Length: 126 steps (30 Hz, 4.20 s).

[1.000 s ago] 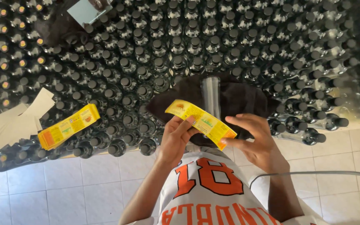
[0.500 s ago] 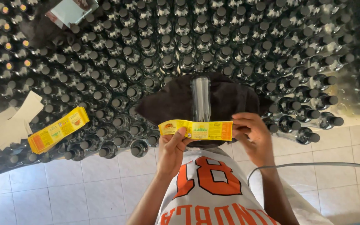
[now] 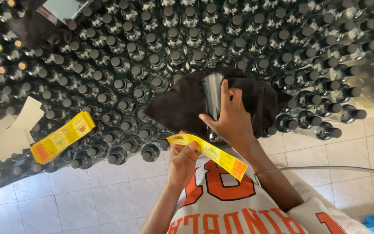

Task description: Manually peeling and applying adhesive labels to plastic bottles in a production environment.

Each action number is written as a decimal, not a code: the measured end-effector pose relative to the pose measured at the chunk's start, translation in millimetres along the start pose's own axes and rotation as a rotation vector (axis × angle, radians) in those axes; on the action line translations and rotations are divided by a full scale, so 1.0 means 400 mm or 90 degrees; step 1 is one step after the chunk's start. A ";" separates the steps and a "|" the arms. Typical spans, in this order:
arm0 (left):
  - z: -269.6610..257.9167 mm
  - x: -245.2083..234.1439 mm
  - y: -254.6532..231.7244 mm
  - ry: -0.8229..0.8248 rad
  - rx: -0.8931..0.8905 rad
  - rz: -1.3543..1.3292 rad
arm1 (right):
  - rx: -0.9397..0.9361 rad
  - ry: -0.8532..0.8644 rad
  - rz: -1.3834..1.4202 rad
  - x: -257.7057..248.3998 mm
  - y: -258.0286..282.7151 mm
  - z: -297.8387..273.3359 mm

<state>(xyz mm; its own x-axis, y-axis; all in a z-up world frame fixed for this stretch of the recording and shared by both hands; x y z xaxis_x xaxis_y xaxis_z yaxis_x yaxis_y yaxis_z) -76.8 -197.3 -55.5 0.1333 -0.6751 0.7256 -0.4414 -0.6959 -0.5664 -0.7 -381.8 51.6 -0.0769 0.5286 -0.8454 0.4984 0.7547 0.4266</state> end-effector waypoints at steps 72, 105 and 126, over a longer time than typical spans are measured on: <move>0.091 0.191 -0.109 -0.059 0.112 0.215 | 0.124 -0.023 0.738 0.018 -0.199 -0.093; 0.168 0.235 -0.110 -0.054 0.164 0.236 | 0.160 -0.007 0.758 0.053 -0.255 0.030; 0.224 0.195 -0.085 -0.112 0.156 0.207 | 0.191 0.004 0.668 0.018 -0.194 0.069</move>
<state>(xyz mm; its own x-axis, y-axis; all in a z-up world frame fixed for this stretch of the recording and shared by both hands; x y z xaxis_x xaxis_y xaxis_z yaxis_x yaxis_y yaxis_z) 28.1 -248.3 -14.8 0.1806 -0.8854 0.4283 -0.2644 -0.4631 -0.8459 -16.3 -447.4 3.7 0.5057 0.8564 -0.1036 0.5089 -0.1992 0.8375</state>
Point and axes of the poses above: each hand's wrist, its own z-axis towards the middle knuckle, its own x-axis out of the palm, y = z × x, the point moved 6 cm from there along z, towards the middle knuckle, and after that the axes turned 10 degrees about x, right-handed, at the moved point
